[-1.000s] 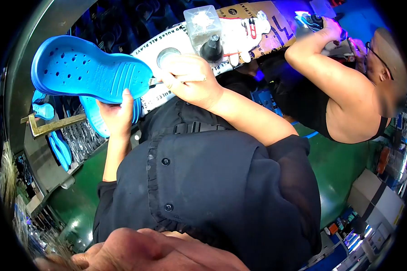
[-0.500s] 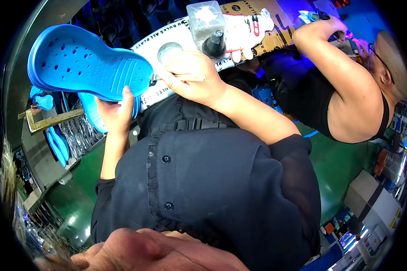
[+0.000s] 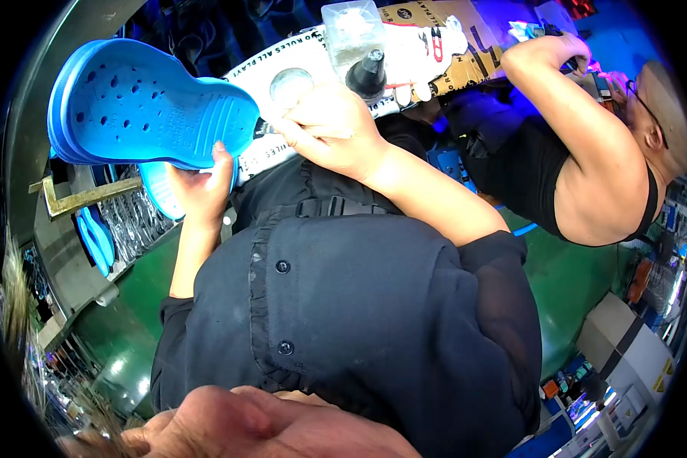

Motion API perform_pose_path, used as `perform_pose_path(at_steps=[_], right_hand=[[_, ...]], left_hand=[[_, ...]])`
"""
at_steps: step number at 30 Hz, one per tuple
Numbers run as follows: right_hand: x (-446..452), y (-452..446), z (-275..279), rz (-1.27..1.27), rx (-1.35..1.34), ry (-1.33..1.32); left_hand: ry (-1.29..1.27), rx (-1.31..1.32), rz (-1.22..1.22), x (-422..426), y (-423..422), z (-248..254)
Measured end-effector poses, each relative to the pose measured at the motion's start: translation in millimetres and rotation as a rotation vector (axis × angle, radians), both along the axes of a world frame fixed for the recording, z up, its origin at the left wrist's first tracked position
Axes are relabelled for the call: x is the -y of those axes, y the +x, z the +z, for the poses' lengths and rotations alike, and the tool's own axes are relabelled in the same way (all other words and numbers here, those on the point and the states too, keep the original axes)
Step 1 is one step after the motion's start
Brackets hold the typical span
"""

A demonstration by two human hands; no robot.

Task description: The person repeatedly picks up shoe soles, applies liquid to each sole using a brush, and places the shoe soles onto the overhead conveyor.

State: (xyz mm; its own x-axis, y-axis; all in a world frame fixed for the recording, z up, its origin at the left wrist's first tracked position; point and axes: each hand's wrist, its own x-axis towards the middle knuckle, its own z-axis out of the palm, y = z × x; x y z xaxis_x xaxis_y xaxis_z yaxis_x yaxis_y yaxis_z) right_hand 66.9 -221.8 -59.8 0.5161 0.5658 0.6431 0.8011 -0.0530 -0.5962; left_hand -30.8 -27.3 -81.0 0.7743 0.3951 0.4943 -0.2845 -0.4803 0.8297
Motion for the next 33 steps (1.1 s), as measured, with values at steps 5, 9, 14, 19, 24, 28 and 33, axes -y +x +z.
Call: perform_pose_path(at_steps=[5,9,14,19,24,28,33], right_hand=[[-5.8,1.3,-2.3,-0.035,0.035,0.094],[-8.4,-2.9,4.5,0.019,0.034,0.037],[-4.4,-1.7,0.8,0.018,-0.025,0.039],[-9.8,0.3,-1.0,0.005,-0.037,0.082],[-1.8,-1.9,-0.2,-0.048,-0.054,-0.051],[4.7,-0.7,-0.9,-0.081,-0.053,0.011],[19.6,2.0,5.3,-0.151,-0.063,-0.001]], left_hand=[[0.072,0.098,-0.024,0.1,3.4,-2.2],[0.115,0.143,0.007,-0.8,5.0,-6.0],[0.092,0.156,0.031,-0.5,3.2,-4.1],[0.135,0.126,0.021,0.2,4.2,-2.3],[0.188,0.089,-0.006,-3.2,1.6,1.6],[0.12,0.059,-0.003,-1.5,2.5,2.9],[0.384,0.133,0.144,-9.9,4.7,3.4]])
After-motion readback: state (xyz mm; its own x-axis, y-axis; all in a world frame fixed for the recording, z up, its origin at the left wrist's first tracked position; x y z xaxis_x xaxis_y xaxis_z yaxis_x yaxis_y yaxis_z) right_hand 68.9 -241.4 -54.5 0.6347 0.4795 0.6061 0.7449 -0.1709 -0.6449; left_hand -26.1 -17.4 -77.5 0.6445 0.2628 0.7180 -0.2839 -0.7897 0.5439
